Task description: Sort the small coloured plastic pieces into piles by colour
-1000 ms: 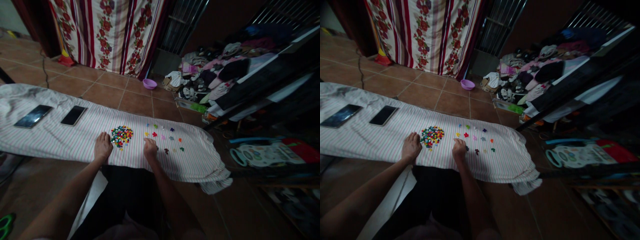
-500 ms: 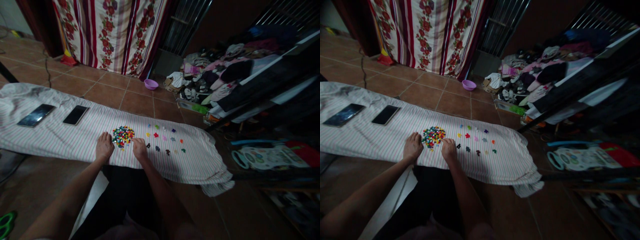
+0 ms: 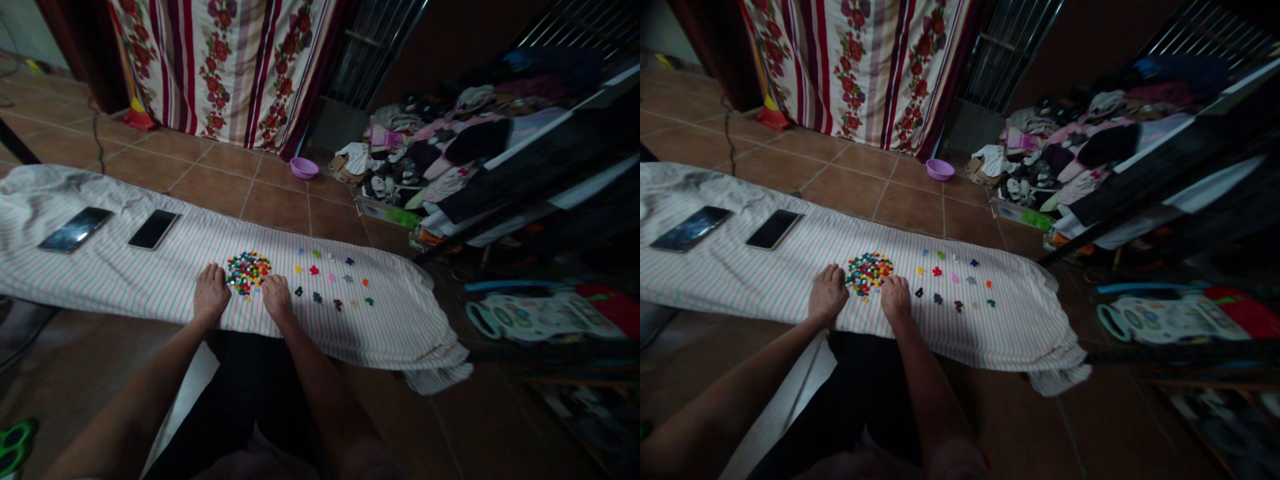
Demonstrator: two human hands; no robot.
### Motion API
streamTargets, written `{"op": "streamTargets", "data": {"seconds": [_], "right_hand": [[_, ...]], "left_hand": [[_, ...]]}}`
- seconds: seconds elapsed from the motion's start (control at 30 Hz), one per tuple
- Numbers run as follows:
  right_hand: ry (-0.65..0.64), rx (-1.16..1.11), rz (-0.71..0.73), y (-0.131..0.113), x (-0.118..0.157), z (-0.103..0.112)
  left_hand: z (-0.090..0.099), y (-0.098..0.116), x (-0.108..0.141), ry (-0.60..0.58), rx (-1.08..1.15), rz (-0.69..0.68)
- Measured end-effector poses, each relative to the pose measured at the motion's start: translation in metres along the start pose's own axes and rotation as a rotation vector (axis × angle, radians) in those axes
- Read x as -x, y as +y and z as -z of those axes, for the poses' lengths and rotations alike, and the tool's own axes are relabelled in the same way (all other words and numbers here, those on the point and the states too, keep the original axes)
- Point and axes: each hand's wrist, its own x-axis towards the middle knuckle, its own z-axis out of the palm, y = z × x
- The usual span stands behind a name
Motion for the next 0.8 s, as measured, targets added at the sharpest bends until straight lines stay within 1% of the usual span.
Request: {"op": "streamTargets", "data": {"seconds": [0.2,0.37,0.53,0.67,0.8], "right_hand": [[-0.003,0.036,-0.014,0.000,-0.001,0.000],[0.038,0.027,-0.004,0.002,0.001,-0.002],[0.067,0.011,0.050,0.003,0.009,-0.003],[0.088,0.032,0.059,0.004,0.016,-0.003],[0.121,0.015,0.122,0.006,0.027,0.000]], "left_hand": [[0.002,0.001,-0.001,-0.009,-0.025,-0.004],[0.003,0.001,-0.002,-0.014,-0.021,-0.011],[0.002,0.000,-0.002,-0.013,-0.009,-0.010],[0.003,0.001,-0.001,-0.003,-0.008,-0.019],[0.003,0.001,-0.001,-0.003,-0.029,-0.017]]}}
